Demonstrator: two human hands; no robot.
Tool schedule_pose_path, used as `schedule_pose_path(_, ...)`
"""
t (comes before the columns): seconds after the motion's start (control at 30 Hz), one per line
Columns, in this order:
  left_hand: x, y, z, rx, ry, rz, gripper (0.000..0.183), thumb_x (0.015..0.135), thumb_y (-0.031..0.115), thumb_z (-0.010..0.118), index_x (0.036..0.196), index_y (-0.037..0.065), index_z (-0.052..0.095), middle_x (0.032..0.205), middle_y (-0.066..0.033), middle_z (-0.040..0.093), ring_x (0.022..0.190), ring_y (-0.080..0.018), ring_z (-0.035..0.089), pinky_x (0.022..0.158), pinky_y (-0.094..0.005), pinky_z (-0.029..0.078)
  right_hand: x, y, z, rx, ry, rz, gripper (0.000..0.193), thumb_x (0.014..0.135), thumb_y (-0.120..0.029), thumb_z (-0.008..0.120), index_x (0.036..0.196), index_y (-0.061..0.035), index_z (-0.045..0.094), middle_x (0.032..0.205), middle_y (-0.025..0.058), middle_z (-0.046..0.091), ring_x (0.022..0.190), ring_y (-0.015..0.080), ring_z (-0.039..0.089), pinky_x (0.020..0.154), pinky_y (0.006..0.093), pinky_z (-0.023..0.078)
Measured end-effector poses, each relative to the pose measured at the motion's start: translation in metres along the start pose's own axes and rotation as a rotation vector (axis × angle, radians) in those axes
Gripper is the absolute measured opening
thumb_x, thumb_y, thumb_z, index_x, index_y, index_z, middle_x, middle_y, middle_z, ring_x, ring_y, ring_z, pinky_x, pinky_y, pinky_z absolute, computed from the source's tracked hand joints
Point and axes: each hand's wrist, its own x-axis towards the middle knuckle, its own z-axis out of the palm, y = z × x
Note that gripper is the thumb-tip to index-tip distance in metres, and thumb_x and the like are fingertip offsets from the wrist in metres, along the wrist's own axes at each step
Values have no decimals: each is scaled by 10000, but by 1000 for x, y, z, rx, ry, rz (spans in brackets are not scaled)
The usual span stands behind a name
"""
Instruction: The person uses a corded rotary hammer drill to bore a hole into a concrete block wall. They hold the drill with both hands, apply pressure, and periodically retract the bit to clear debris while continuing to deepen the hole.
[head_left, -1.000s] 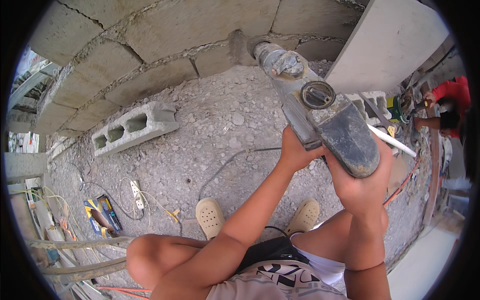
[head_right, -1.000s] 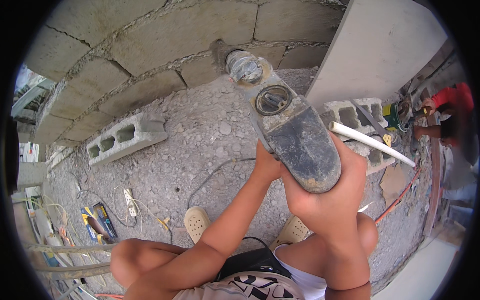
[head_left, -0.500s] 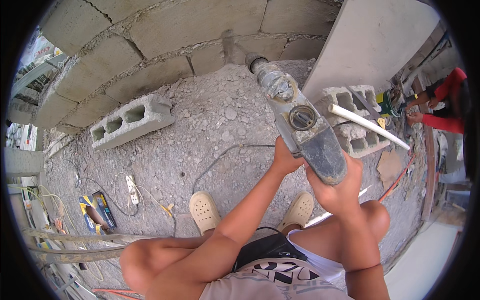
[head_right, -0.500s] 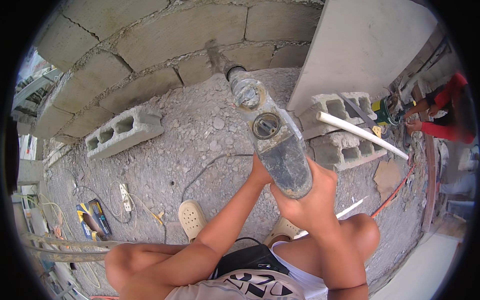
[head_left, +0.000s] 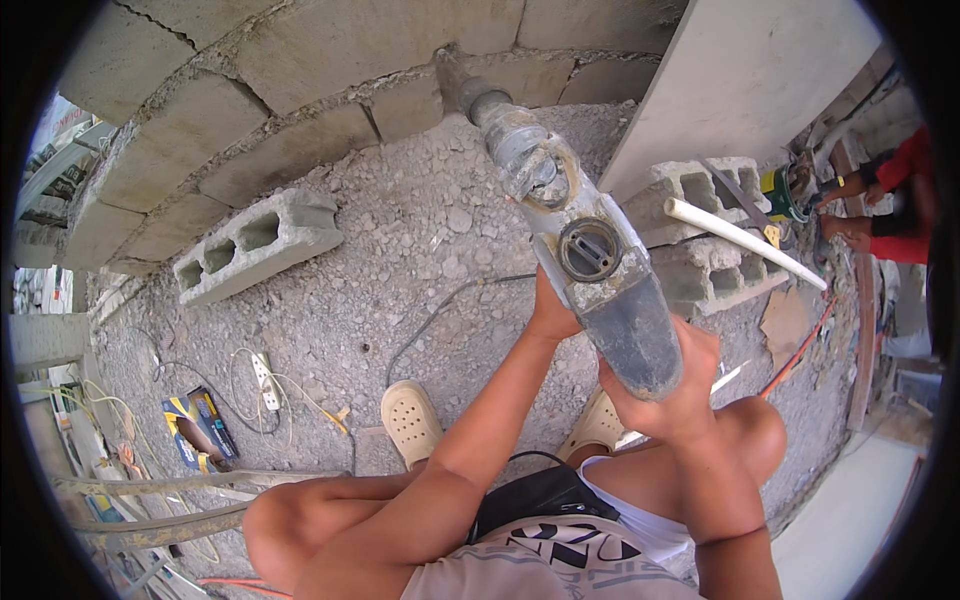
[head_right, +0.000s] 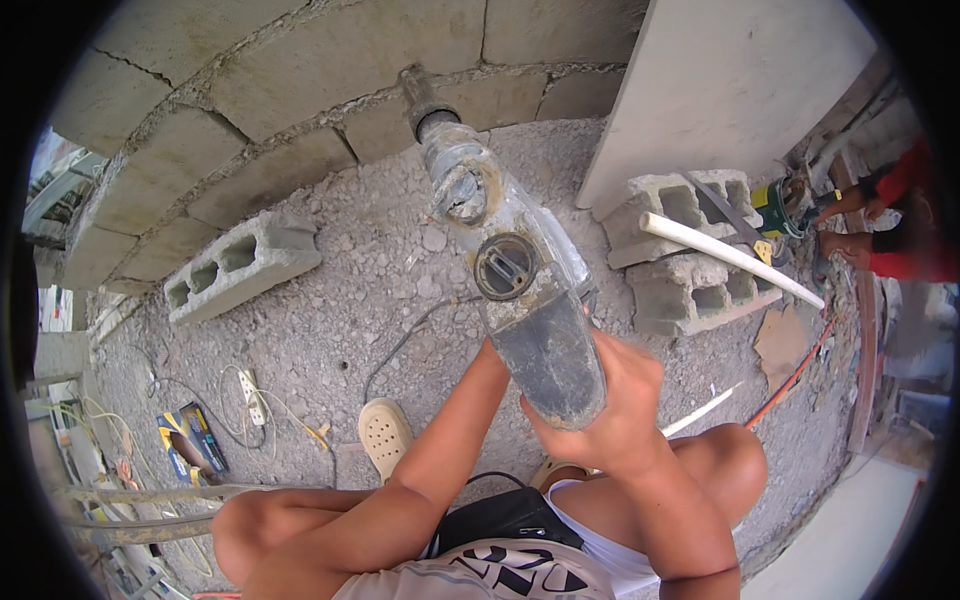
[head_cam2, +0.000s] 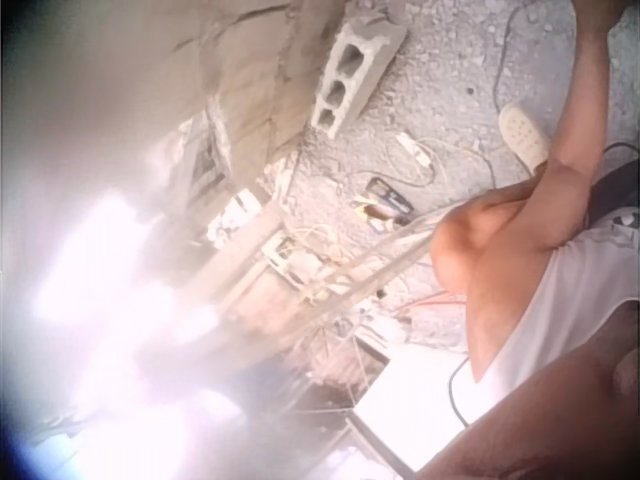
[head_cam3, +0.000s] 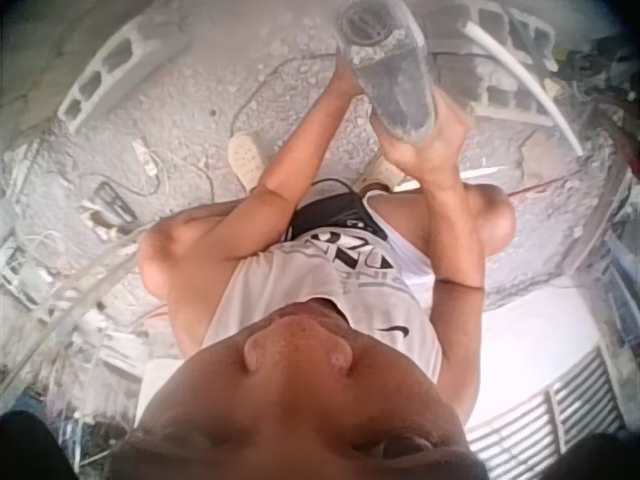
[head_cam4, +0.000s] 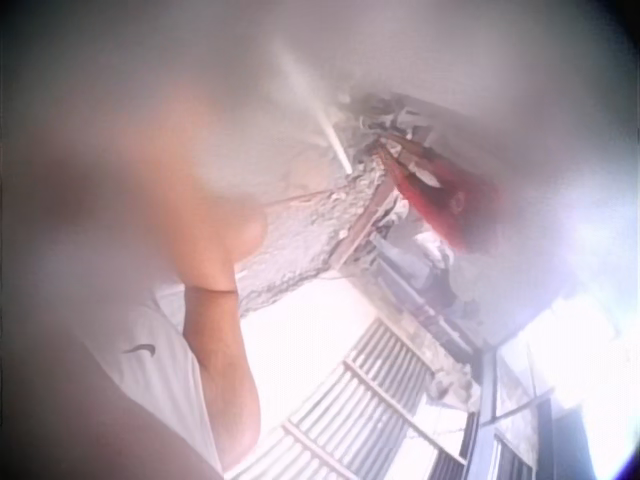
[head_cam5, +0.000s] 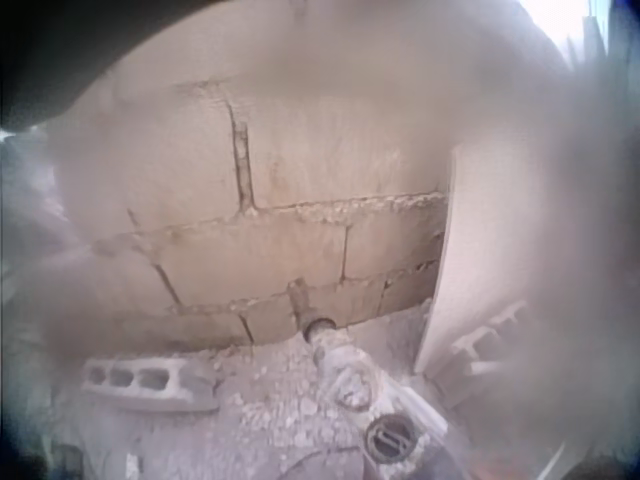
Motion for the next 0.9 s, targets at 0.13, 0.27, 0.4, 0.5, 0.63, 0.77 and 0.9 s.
schedule_pose_path(0.13, 18, 8, -11, 297, -7, 217, 571, 672, 211, 937, 1148, 10, 693, 1100, -103, 751, 1007, -210, 722, 893, -347, 557, 0, 41, 11, -41, 2, -3, 466, 594, -142, 835, 1007, 31, 705, 816, 152, 700, 670, 326, 698, 646, 360, 552)
schedule_pose_path(0.27, 30, 4, -26, 650, -45, 275, 609, 684, 196, 927, 1205, 9, 672, 1144, -105, 740, 1036, -203, 719, 886, -350, 568, -2, 73, 24, 15, 95, 35, 461, 586, -154, 818, 993, 26, 696, 789, 135, 675, 632, 311, 670, 625, 349, 541)
schedule_pose_path(0.4, 33, -3, -17, -105, -1, -93, 681, 791, 77, 835, 1380, -8, 505, 1269, -91, 665, 1109, -185, 675, 940, -356, 568, 4, 71, 15, -79, 1, 64, 434, 586, -146, 799, 972, 20, 691, 770, 132, 657, 608, 304, 653, 607, 337, 529)
schedule_pose_path(0.5, 40, -12, -23, -125, -83, -92, 586, 909, 48, 721, 1425, -11, 450, 1286, -95, 648, 1117, -184, 668, 953, -363, 579, 14, 64, 12, -102, -6, 64, 357, 608, -87, 762, 947, 4, 694, 749, 119, 651, 589, 293, 640, 587, 337, 519)
schedule_pose_path(0.63, 46, -43, -41, 508, -95, 38, 422, 1017, 97, 623, 1401, -1, 479, 1271, -113, 659, 1104, -185, 681, 936, -372, 600, 26, 65, 14, -33, 0, -2, 394, 594, -97, 775, 962, 17, 694, 757, 124, 659, 600, 298, 652, 598, 332, 530)
schedule_pose_path(0.77, 34, -57, -42, 605, -58, 107, 357, 1019, 117, 634, 1345, 4, 543, 1238, -116, 679, 1091, -176, 686, 936, -374, 599, 32, 56, 10, -43, -83, -18, 414, 599, -111, 778, 975, 35, 684, 781, 123, 676, 607, 283, 659, 618, 316, 535)
schedule_pose_path(0.9, 43, -33, -3, -156, -59, -188, 543, 826, 134, 846, 1291, 16, 592, 1230, -94, 688, 1083, -164, 679, 946, -349, 564, 44, 43, -11, -40, -65, 154, 482, 583, -200, 842, 970, 39, 680, 806, 157, 671, 653, 309, 680, 632, 334, 534)
